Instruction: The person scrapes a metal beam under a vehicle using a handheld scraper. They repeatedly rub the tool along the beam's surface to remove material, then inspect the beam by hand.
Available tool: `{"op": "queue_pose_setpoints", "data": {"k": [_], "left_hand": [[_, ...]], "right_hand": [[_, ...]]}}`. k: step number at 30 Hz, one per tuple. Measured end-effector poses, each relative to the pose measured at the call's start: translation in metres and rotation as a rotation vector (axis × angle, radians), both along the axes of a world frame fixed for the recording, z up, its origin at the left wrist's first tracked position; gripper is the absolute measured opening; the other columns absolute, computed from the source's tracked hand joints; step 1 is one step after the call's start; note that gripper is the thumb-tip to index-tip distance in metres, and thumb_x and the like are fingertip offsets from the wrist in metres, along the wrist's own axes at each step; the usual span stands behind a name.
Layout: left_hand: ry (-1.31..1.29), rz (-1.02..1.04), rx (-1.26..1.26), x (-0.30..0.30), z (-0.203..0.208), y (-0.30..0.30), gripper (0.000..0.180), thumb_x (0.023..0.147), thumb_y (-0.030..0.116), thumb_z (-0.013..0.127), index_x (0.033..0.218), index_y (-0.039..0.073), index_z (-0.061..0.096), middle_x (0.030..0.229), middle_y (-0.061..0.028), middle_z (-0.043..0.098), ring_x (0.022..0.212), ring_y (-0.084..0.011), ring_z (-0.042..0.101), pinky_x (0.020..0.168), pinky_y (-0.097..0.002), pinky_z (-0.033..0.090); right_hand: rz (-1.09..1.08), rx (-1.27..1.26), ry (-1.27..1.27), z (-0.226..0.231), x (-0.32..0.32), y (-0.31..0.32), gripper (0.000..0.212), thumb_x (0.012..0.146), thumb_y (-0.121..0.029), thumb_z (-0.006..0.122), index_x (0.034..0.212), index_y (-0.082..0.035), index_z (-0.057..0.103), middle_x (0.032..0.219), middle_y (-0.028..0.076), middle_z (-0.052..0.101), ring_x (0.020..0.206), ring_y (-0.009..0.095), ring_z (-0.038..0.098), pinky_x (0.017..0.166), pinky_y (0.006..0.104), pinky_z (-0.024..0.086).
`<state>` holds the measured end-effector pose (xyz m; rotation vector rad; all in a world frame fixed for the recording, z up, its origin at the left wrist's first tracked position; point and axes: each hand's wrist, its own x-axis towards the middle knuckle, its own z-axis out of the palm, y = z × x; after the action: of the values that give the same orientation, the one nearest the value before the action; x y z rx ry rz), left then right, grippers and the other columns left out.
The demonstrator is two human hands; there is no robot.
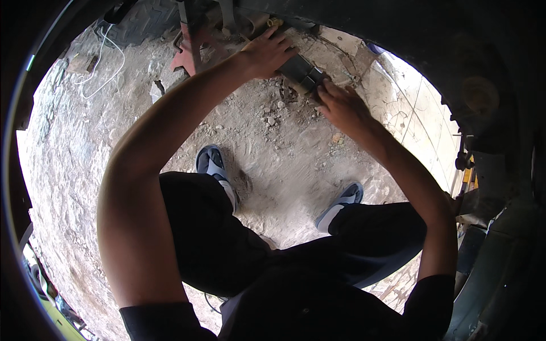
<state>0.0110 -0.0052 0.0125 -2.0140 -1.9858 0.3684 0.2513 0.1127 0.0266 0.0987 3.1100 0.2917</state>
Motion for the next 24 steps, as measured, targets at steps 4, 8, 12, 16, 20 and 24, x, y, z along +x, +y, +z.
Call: {"op": "queue_pose_setpoints", "data": {"k": [4,8,12,16,20,24], "left_hand": [[-0.004,0.011,-0.021,0.002,0.001,-0.003,0.09,0.082,0.056,0.068,0.152,0.014,0.03,0.147,-0.0119,0.041,0.14,-0.0292,0.035,0.12,-0.0497,0.015],[0.034,0.014,0.016,0.003,0.0,-0.004,0.09,0.083,0.056,0.068,0.152,0.014,0.029,0.146,-0.0111,0.041,0.139,-0.028,0.036,0.12,-0.0491,0.016],[0.026,-0.029,0.098,-0.002,-0.009,-0.001,0.082,0.083,0.055,0.067,0.148,0.014,0.037,0.139,-0.0079,0.047,0.136,-0.0265,0.038,0.119,-0.0501,0.017],[0.049,-0.035,0.145,-0.001,-0.013,-0.001,0.079,0.083,0.054,0.067,0.146,0.015,0.041,0.136,-0.0061,0.05,0.134,-0.0256,0.04,0.12,-0.051,0.017],[0.038,-0.027,0.154,-0.001,-0.011,-0.004,0.078,0.083,0.053,0.068,0.146,0.015,0.042,0.135,-0.0064,0.05,0.135,-0.0244,0.04,0.12,-0.0514,0.016],[0.036,-0.031,0.132,-0.001,-0.011,-0.003,0.077,0.083,0.052,0.068,0.145,0.015,0.042,0.136,-0.0071,0.05,0.135,-0.0245,0.04,0.12,-0.0514,0.016]], "right_hand": [[-0.004,-0.182,-0.03,0.004,0.003,-0.007,0.055,0.088,-0.028,0.069,0.131,0.002,0.053,0.136,0.025,0.052,0.112,0.038,0.06,0.096,0.0447,0.048],[-0.018,-0.179,-0.007,0.009,-0.001,-0.002,0.055,0.087,-0.026,0.07,0.13,0.004,0.054,0.135,0.027,0.051,0.109,0.04,0.061,0.095,0.044,0.05],[-0.087,-0.177,-0.068,0.009,-0.003,-0.013,0.055,0.087,-0.027,0.07,0.129,0.004,0.055,0.134,0.027,0.053,0.107,0.039,0.063,0.092,0.0433,0.052],[-0.115,-0.199,-0.145,0.017,-0.01,-0.012,0.055,0.087,-0.029,0.071,0.127,0.005,0.056,0.134,0.027,0.053,0.109,0.039,0.062,0.094,0.0422,0.051],[-0.122,-0.243,-0.101,0.015,-0.008,-0.012,0.053,0.086,-0.029,0.072,0.123,0.005,0.058,0.132,0.026,0.054,0.108,0.039,0.062,0.092,0.0425,0.052],[-0.076,-0.184,-0.072,0.008,-0.006,-0.015,0.053,0.085,-0.031,0.072,0.123,0.005,0.059,0.132,0.026,0.054,0.11,0.038,0.062,0.094,0.0421,0.051]]}}
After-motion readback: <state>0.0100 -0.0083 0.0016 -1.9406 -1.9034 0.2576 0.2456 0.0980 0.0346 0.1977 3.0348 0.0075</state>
